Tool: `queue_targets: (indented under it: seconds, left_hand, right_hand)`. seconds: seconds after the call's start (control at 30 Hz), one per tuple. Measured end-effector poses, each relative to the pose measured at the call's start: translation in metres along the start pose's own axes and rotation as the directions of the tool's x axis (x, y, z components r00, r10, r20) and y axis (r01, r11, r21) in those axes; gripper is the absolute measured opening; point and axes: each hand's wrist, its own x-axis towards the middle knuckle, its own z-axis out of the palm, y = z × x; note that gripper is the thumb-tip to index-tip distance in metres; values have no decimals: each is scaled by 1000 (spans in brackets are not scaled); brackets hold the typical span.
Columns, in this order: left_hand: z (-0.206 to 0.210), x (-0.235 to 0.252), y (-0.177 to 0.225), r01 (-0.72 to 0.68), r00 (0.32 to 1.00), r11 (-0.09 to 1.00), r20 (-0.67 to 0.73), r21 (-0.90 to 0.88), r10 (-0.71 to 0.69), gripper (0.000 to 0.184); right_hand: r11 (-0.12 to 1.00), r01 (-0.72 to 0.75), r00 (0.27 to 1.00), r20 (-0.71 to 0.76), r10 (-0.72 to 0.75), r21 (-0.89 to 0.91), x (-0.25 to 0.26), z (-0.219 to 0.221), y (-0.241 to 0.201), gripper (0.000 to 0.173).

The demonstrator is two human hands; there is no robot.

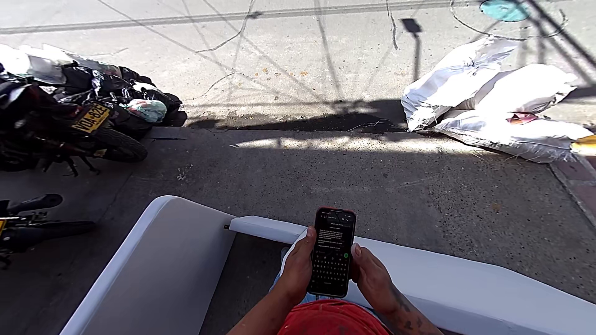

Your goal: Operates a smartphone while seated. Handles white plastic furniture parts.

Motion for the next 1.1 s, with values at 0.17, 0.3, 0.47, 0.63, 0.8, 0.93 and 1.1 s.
queue_targets:
  seconds: [0.17, 0.3, 0.47, 0.63, 0.8, 0.93, 1.1]
  left_hand:
    - [1, 0, 0, 2, 1000, 1000, 6, 6, -2, 68]
    - [1, 0, 0, 2, 1000, 1000, 14, 4, -2, 68]
    - [2, 0, 1, 5, 1000, 1000, 15, 0, -5, 68]
    - [1, 0, 0, -4, 1000, 1000, 19, -3, 4, 68]
    - [3, 2, 2, -6, 1000, 1000, 17, -3, 6, 66]
    - [3, 3, 3, -10, 1000, 1000, 25, -7, 10, 66]
    - [2, 2, 1, -6, 1000, 1000, 29, -11, 6, 66]
  right_hand:
    - [1000, 3, 1000, 5, -3, 1, -1, -1, -2, 60]
    - [1000, 12, 1000, 9, -12, 6, -2, -1, -2, 59]
    - [1000, 14, 1000, 2, -14, 13, -3, 1, -3, 58]
    - [1000, 2, 1000, 1, -2, -2, -2, 0, -2, 57]
    - [1000, 2, 1000, -1, -2, 5, -1, 0, -4, 53]
    - [1000, -5, 1000, -1, 5, -3, 0, -1, -5, 50]
    - [1000, -8, 1000, -7, 8, 6, -1, 0, -5, 50]
